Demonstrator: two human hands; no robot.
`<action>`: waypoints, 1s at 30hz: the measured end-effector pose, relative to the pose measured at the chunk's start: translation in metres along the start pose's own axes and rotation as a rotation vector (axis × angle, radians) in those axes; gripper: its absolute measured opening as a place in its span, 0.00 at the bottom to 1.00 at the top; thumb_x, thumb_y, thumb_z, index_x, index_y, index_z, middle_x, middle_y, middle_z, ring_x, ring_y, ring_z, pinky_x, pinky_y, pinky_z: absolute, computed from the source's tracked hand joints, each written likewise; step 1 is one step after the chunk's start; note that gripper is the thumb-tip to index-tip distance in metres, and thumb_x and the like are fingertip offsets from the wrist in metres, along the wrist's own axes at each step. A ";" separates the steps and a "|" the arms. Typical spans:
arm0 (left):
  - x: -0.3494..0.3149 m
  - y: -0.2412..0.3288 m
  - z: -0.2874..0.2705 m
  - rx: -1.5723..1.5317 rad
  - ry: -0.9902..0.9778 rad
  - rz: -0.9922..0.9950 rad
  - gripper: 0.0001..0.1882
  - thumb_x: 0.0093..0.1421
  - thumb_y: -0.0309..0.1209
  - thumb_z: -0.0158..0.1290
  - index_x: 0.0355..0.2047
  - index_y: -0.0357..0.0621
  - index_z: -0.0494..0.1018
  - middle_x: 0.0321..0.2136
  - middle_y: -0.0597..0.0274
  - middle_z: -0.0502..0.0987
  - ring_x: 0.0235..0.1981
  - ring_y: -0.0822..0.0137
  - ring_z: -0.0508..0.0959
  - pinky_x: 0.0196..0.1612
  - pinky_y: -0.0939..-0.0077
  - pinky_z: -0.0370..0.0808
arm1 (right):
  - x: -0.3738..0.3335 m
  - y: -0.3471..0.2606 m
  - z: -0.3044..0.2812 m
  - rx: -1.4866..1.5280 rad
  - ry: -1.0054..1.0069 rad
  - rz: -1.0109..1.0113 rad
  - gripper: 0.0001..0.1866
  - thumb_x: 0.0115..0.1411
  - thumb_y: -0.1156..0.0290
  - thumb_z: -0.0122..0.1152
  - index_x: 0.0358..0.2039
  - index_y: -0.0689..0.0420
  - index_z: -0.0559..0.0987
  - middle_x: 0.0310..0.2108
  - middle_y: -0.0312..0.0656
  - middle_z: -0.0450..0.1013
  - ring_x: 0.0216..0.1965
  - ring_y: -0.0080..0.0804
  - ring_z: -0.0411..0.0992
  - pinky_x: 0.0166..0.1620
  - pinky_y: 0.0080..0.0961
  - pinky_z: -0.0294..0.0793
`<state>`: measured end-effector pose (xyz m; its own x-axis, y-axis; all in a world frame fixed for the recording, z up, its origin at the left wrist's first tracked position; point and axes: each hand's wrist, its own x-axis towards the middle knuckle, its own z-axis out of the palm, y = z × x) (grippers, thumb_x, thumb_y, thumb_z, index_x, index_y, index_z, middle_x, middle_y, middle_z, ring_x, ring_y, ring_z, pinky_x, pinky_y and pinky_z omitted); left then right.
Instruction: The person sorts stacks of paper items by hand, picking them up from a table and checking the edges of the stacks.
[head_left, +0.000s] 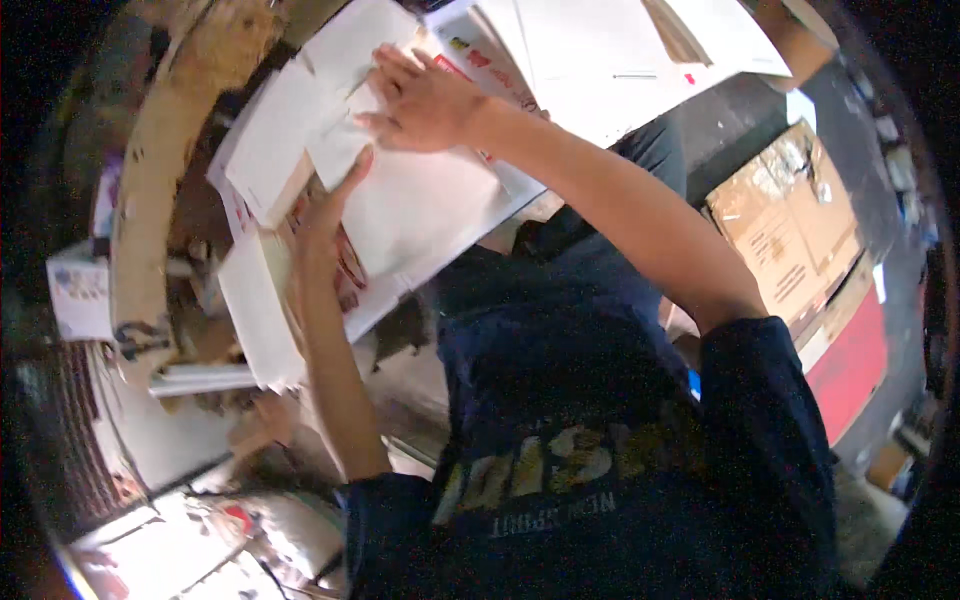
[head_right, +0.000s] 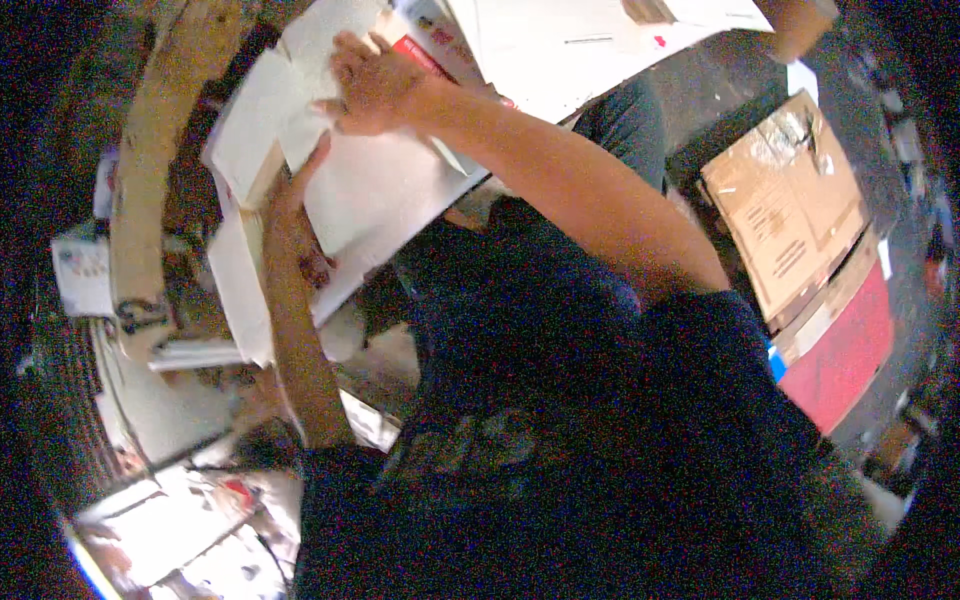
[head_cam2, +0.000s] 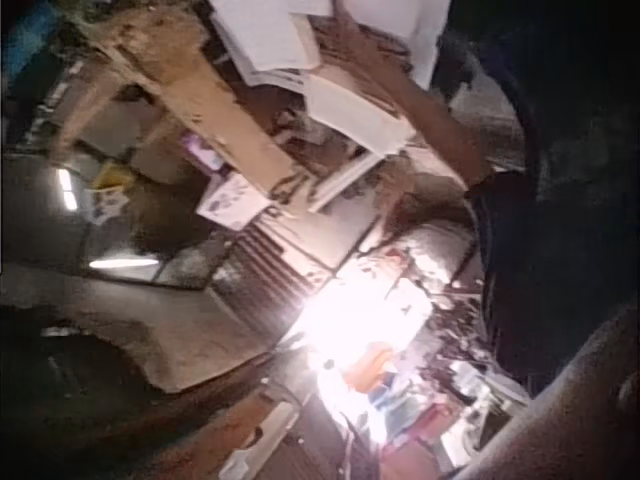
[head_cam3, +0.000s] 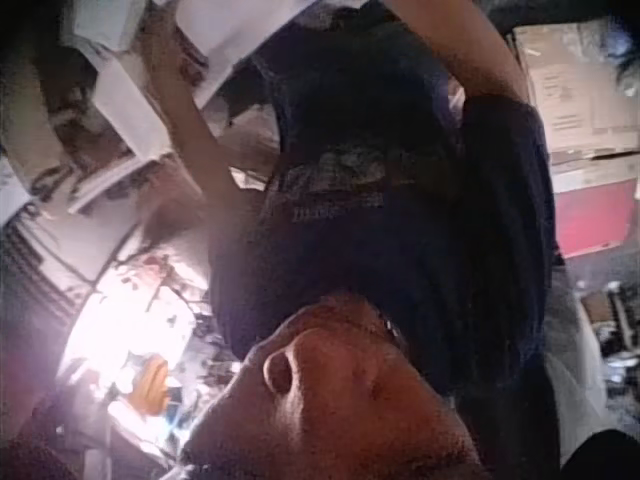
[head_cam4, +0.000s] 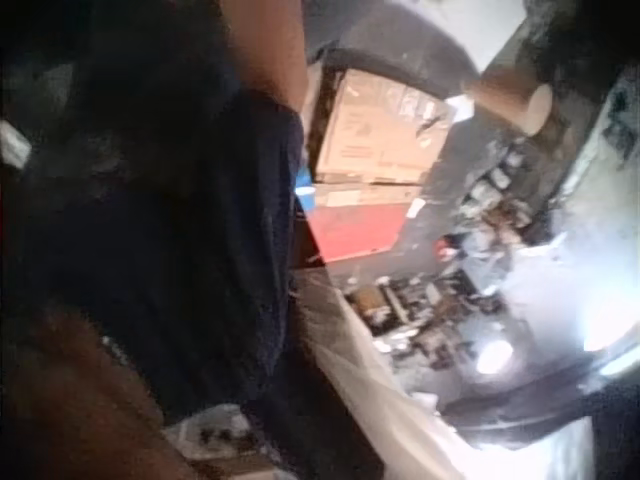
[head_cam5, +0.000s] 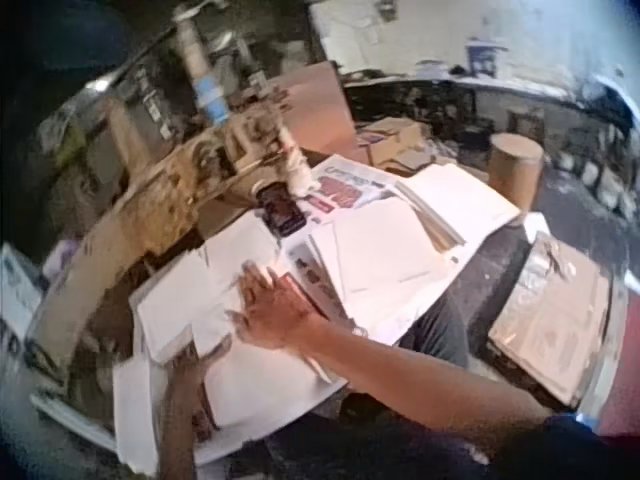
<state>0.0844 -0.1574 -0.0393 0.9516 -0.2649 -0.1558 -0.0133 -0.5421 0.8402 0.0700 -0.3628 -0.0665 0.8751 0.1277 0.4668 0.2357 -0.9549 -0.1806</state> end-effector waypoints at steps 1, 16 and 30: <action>-0.004 0.007 0.006 -0.165 -0.200 -0.060 0.53 0.48 0.56 0.66 0.67 0.45 0.55 0.63 0.58 0.62 0.62 0.60 0.65 0.60 0.61 0.65 | -0.006 0.006 0.003 -0.018 -0.015 0.024 0.41 0.68 0.42 0.31 0.63 0.70 0.59 0.68 0.59 0.51 0.72 0.49 0.43 0.70 0.43 0.46; 0.017 -0.022 0.003 -0.267 0.151 0.139 0.50 0.48 0.65 0.60 0.65 0.51 0.61 0.56 0.57 0.71 0.52 0.61 0.73 0.49 0.61 0.73 | 0.002 0.001 -0.013 0.088 -0.200 0.015 0.44 0.66 0.44 0.36 0.64 0.76 0.53 0.67 0.67 0.46 0.70 0.58 0.43 0.69 0.47 0.50; -0.018 0.007 0.030 0.063 0.060 0.211 0.38 0.53 0.61 0.59 0.53 0.44 0.74 0.46 0.59 0.79 0.47 0.64 0.75 0.52 0.69 0.70 | -0.049 -0.002 -0.009 0.002 0.063 0.142 0.42 0.69 0.47 0.31 0.65 0.78 0.48 0.66 0.70 0.46 0.70 0.62 0.39 0.70 0.51 0.40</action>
<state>0.0581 -0.1804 -0.0456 0.9422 -0.3308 0.0531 -0.2317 -0.5289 0.8164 0.0234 -0.3697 -0.0815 0.8716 -0.0251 0.4895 0.1127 -0.9617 -0.2500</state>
